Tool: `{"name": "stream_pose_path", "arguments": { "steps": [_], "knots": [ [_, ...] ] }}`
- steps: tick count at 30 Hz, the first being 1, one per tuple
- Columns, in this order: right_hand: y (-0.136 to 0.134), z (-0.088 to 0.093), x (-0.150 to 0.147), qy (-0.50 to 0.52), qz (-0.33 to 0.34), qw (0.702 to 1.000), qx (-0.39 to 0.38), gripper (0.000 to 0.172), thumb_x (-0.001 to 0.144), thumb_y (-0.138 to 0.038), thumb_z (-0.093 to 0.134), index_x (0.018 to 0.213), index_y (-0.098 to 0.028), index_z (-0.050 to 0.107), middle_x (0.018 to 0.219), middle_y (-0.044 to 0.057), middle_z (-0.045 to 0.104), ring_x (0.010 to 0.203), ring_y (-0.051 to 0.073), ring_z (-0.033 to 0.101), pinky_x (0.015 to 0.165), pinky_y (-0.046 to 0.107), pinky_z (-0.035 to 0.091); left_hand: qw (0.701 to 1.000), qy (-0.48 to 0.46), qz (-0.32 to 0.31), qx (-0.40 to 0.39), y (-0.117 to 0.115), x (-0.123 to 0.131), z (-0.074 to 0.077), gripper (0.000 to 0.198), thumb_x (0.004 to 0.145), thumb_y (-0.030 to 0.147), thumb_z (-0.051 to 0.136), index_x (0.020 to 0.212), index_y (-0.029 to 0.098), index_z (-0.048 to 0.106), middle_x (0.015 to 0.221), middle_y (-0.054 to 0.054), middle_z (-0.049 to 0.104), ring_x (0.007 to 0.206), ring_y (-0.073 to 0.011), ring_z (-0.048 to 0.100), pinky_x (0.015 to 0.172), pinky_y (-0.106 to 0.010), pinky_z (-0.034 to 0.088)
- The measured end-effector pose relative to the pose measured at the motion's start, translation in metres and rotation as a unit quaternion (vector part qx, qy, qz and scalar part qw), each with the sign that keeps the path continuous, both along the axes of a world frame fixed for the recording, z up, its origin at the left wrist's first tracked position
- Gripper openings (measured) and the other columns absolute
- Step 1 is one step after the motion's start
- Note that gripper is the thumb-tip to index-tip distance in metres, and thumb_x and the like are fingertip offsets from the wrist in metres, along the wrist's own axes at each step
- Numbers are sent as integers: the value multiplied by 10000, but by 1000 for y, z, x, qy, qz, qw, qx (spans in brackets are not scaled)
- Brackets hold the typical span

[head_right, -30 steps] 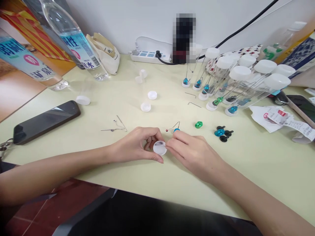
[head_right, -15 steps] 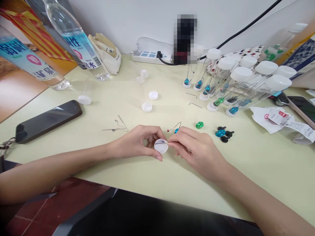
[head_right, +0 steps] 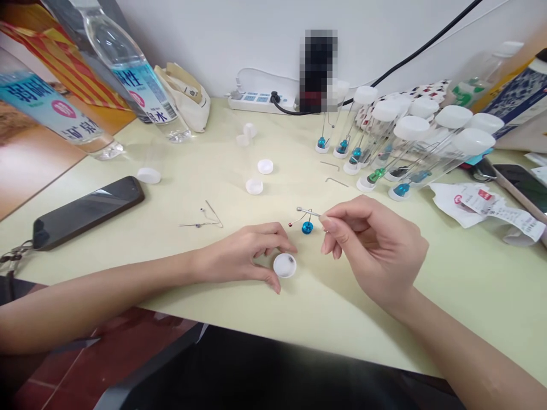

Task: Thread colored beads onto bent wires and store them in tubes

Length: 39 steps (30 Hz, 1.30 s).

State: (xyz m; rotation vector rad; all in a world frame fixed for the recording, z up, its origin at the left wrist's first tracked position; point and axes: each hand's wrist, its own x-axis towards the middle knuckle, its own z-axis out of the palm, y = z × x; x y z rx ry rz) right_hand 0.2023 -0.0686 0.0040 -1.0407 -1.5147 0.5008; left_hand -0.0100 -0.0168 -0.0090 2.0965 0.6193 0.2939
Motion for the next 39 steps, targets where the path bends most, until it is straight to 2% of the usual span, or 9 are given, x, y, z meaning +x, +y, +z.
{"name": "stream_pose_path", "arguments": {
  "steps": [4, 9, 14, 16, 19, 22, 27, 35, 39],
  "knots": [
    [4, 1, -3, 26, -26, 999, 2, 110, 865, -174, 618, 841, -277, 650, 603, -7, 571, 461, 153, 574, 351, 307, 381, 1000, -4, 14, -22, 10, -3, 1, 503, 676, 490, 739, 1032, 147, 649, 895, -43, 577, 658, -110, 493, 625, -252, 435],
    [7, 4, -1, 60, -44, 997, -3, 61, 865, -224, 627, 822, -267, 636, 626, -2, 568, 453, 139, 553, 342, 298, 369, 996, -8, 27, -82, 23, -6, -3, 272, 761, 328, 700, 954, 147, 636, 843, -33, 607, 674, -108, 563, 628, -245, 470],
    [11, 1, 0, 70, -62, 996, -7, 46, 872, -256, 616, 827, -263, 610, 654, 1, 571, 442, 134, 538, 339, 295, 371, 989, -33, 105, -103, 23, 0, -10, 81, 857, 224, 554, 841, 147, 574, 751, 7, 563, 488, -47, 491, 515, -215, 456],
    [13, -1, 1, 76, -65, 995, -6, 47, 877, -253, 606, 831, -261, 603, 660, -4, 570, 440, 132, 537, 337, 292, 371, 986, -49, 133, -86, 22, 4, -12, 69, 859, 212, 538, 858, 151, 570, 806, -13, 569, 536, -61, 502, 478, -199, 448],
    [15, -2, 2, 107, -45, 993, -5, 44, 859, -237, 629, 819, -231, 613, 642, -15, 577, 426, 116, 538, 329, 273, 371, 981, -86, 161, -68, 22, 12, -14, 100, 857, 197, 527, 936, 153, 569, 965, -68, 575, 781, -134, 567, 476, -188, 463],
    [16, -3, 2, 123, -29, 992, -7, 53, 834, -239, 662, 804, -211, 629, 624, -23, 589, 413, 103, 540, 325, 256, 381, 984, -97, 144, -47, 26, 19, -15, 228, 820, 170, 579, 1048, 163, 583, 1103, -84, 575, 940, -165, 570, 567, -215, 495],
    [17, -6, 1, 105, -33, 994, -10, 78, 835, -287, 664, 808, -223, 628, 632, -21, 593, 417, 101, 543, 325, 246, 399, 994, -55, 97, -5, 33, 32, -14, 388, 723, 201, 716, 1104, 186, 643, 1086, -59, 652, 849, -153, 578, 734, -292, 473],
    [17, -11, 2, 82, -28, 996, -9, 52, 856, -254, 640, 822, -219, 623, 641, -22, 581, 430, 95, 546, 336, 239, 399, 996, -58, 74, 14, 38, 40, -17, 233, 762, 194, 665, 994, 171, 687, 996, -50, 664, 802, -145, 555, 679, -264, 414],
    [16, -11, 0, 101, -25, 994, -22, 45, 837, -244, 663, 813, -215, 637, 624, -23, 591, 426, 99, 548, 333, 241, 394, 994, -63, 87, -17, 38, 41, -17, 169, 763, 202, 660, 926, 160, 680, 872, -17, 640, 712, -117, 527, 661, -260, 406]
  ]
}}
